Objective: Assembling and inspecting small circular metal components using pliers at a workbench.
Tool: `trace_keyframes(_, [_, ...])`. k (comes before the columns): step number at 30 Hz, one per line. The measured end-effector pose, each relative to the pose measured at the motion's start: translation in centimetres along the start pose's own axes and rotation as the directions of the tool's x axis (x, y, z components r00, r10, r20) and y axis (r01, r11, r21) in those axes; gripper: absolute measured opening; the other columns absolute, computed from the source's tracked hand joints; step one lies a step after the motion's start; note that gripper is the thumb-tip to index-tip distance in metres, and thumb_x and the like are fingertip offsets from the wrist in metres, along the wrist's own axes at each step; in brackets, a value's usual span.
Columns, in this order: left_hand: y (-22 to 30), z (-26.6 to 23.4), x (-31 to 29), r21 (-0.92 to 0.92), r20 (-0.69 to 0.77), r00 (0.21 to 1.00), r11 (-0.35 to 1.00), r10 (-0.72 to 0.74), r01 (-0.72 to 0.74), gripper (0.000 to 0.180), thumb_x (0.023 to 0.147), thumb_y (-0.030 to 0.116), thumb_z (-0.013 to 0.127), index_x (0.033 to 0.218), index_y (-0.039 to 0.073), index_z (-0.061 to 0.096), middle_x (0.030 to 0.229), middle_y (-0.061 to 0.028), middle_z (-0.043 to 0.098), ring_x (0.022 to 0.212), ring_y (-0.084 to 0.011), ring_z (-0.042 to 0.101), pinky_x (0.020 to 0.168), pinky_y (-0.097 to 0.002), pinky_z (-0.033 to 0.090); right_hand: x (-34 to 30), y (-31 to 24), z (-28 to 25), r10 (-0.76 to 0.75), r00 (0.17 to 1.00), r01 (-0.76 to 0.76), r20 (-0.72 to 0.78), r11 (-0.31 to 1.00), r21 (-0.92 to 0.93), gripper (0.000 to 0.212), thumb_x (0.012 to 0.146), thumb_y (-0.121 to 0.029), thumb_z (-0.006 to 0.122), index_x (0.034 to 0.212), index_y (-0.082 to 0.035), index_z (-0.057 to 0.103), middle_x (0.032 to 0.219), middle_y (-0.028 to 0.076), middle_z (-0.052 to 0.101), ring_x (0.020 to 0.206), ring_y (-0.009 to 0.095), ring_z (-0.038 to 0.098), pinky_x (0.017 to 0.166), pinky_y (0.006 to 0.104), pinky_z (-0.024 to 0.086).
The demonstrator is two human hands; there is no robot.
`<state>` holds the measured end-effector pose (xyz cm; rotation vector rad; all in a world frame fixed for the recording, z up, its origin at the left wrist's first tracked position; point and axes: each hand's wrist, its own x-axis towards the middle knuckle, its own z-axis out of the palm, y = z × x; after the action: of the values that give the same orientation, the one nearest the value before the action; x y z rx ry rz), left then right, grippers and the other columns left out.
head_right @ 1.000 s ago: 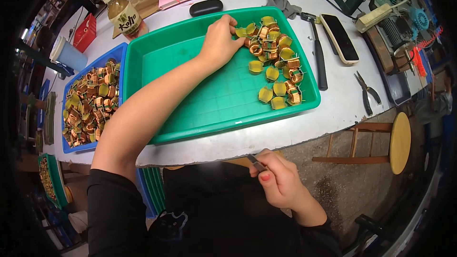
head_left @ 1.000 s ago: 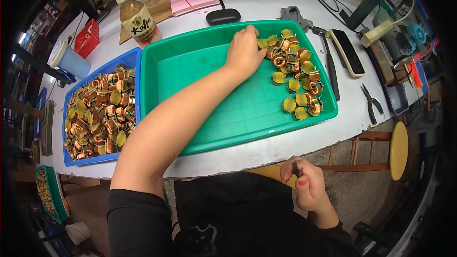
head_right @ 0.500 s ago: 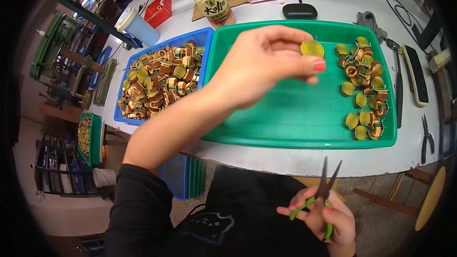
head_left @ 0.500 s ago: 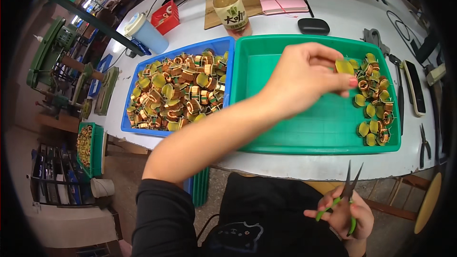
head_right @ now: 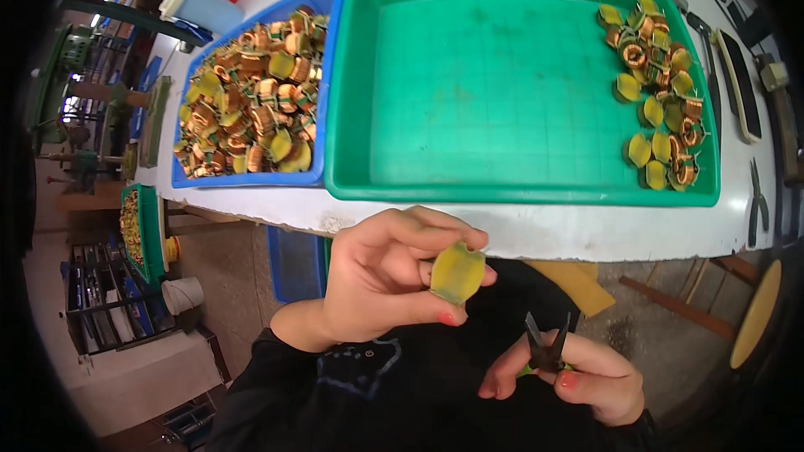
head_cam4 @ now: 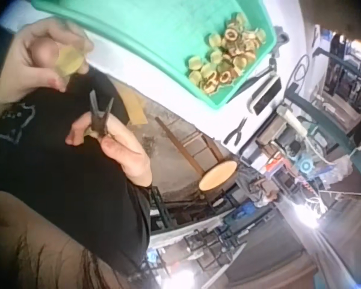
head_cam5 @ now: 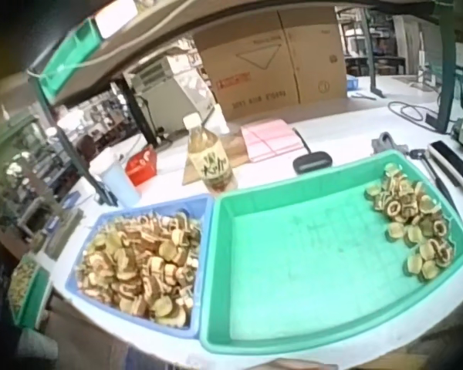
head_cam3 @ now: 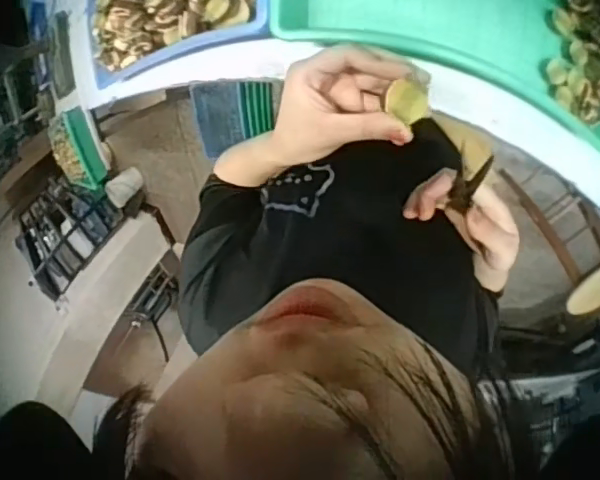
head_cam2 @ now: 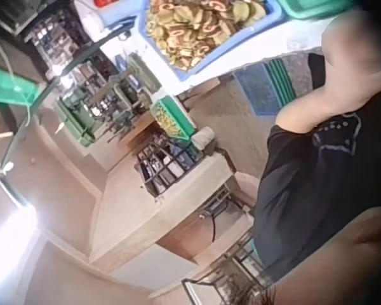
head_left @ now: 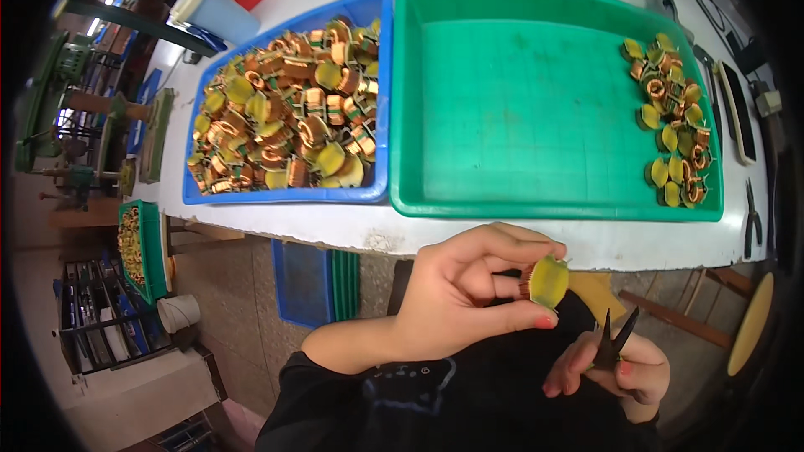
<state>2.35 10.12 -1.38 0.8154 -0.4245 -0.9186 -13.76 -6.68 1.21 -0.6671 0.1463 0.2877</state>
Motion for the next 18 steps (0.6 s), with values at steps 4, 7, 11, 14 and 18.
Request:
trace_keyframes(4, [-0.8, -0.4, -0.2, -0.003, -0.026, 0.999, 1.000, 0.018, -0.018, 0.052, 0.068, -0.018, 0.068, 0.113, -0.004, 0.045, 0.118, -0.0220, 0.053, 0.101, -0.0253, 0.059, 0.088, -0.0310, 0.052, -0.2, 0.9, -0.9, -0.064, 0.994, 0.039, -0.089, 0.965, -0.259, 0.038, 0.091, -0.028, 0.048, 0.102, 0.009, 0.051, 0.096, 0.019, 0.056, 0.081, 0.025, 0.053, 0.077, 0.0309, 0.042])
trace_keyframes(7, [-1.1, -0.3, -0.3, 0.020, 0.010, 0.998, 0.998, 0.055, -0.056, 0.052, 0.068, -0.019, 0.067, 0.111, -0.004, 0.044, 0.121, -0.0229, 0.050, 0.103, -0.0324, 0.058, 0.089, -0.0352, 0.052, -0.6, 0.1, -0.2, -0.227, 0.952, -0.006, -0.205, 0.656, -0.755, 0.034, 0.091, -0.029, 0.051, 0.098, 0.004, 0.052, 0.093, 0.016, 0.055, 0.076, 0.025, 0.051, 0.068, 0.0296, 0.042])
trace_keyframes(11, [-1.9, -0.5, 0.0, 0.037, 0.094, 0.989, 0.992, 0.117, -0.121, 0.050, 0.066, -0.019, 0.068, 0.108, -0.004, 0.044, 0.119, -0.0237, 0.050, 0.104, -0.0392, 0.057, 0.086, -0.0414, 0.055, 1.1, -0.1, -0.9, -0.468, 0.883, 0.026, -0.023, 0.097, -0.995, 0.022, 0.085, -0.019, 0.061, 0.095, 0.000, 0.054, 0.085, 0.011, 0.051, 0.069, 0.026, 0.048, 0.063, 0.0312, 0.042])
trace_keyframes(14, [-2.4, -0.8, 0.0, 0.020, 0.121, 0.985, 0.992, 0.122, -0.126, 0.050, 0.066, -0.019, 0.069, 0.106, -0.003, 0.044, 0.119, -0.0237, 0.050, 0.104, -0.0386, 0.058, 0.084, -0.0409, 0.056, 1.5, 0.1, -0.8, -0.503, 0.863, -0.058, -0.056, 0.011, -0.998, 0.022, 0.083, -0.018, 0.062, 0.094, 0.000, 0.054, 0.084, 0.011, 0.051, 0.069, 0.026, 0.048, 0.063, 0.0310, 0.041])
trace_keyframes(18, [-2.9, -0.9, 0.1, 0.032, 0.121, 0.981, 0.987, 0.152, -0.157, 0.049, 0.064, -0.018, 0.070, 0.102, -0.003, 0.044, 0.117, -0.0238, 0.051, 0.103, -0.0378, 0.058, 0.081, -0.0398, 0.057, 1.8, 0.1, -0.8, -0.518, 0.854, -0.108, -0.049, -0.084, -0.991, 0.023, 0.082, -0.019, 0.064, 0.093, -0.001, 0.055, 0.083, 0.010, 0.050, 0.069, 0.025, 0.047, 0.063, 0.0307, 0.041])
